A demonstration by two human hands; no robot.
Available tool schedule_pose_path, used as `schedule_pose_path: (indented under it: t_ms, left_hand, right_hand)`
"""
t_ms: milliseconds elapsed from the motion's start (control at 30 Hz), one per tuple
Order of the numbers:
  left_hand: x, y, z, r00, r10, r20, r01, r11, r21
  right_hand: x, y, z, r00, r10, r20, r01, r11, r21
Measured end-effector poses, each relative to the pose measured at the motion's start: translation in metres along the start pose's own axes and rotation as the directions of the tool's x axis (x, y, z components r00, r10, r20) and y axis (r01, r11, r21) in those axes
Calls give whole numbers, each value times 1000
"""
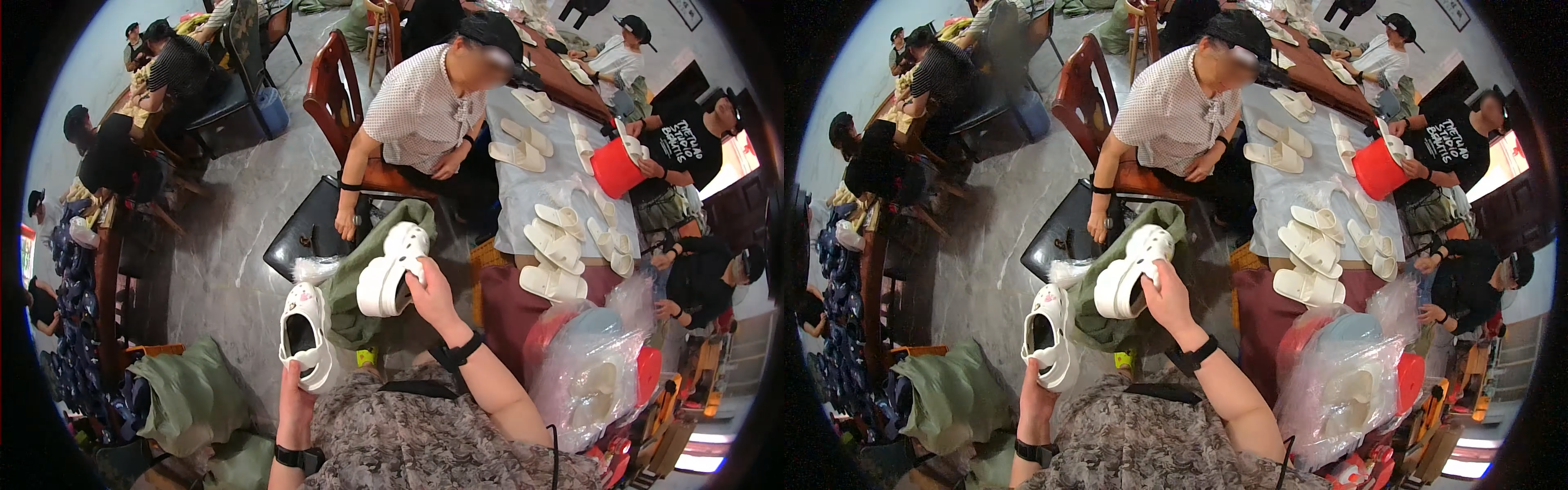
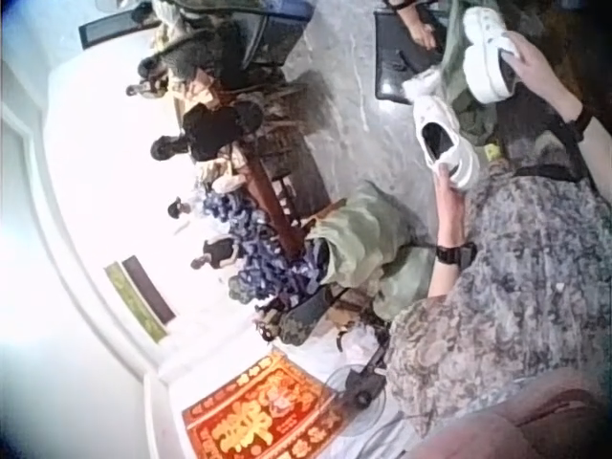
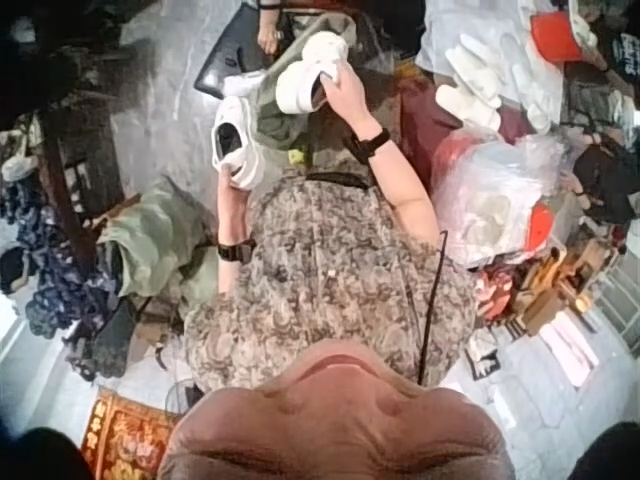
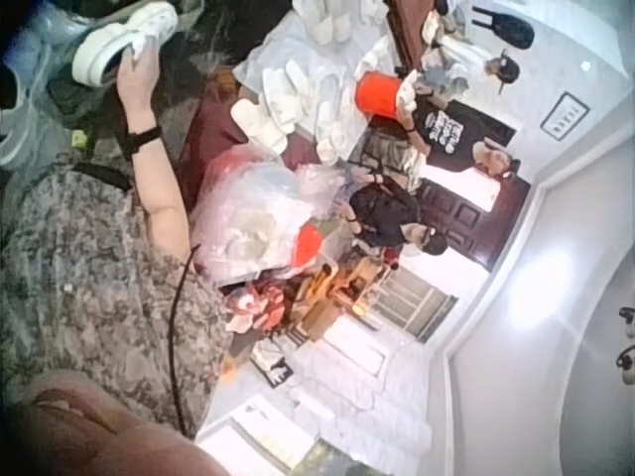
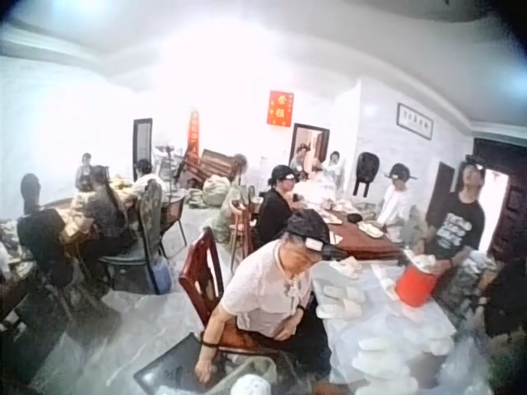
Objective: Inspecting white shoes and placing them into plastic bags as part of a manufacturing finishing process.
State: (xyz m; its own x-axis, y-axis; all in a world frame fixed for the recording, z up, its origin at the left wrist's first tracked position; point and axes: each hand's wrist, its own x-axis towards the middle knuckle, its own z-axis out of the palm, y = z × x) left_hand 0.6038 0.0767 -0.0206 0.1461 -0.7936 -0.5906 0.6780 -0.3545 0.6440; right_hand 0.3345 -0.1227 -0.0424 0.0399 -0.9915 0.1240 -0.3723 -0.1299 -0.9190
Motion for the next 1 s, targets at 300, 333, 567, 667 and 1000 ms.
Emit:
schedule_pose_path:
  t_ms: [300, 333, 567, 667, 1000]
  left_hand:
    - [36, 33, 18, 995, 84, -59, -81, 996, 46]
    - [43, 19, 3, 990, 87, -111, -81, 995, 53]
    - [42, -14, 22, 963, -74, -260, 53, 995, -87]
    - [47, -22, 47, 958, -96, -272, 79, 994, -72]
    - [69, -38, 80, 947, -33, -320, 38, 999, 11]
  right_hand:
    - [91, 25, 30, 934, 299, 196, -354, 701, 619]
    - [99, 32, 33, 928, 333, 168, -355, 648, 674]
    - [167, 124, 32, 873, 360, 331, -419, 203, 885]
    - [190, 150, 40, 815, 480, 324, -381, 22, 924]
    - [199, 228, 44, 745, 588, 315, -417, 42, 908]
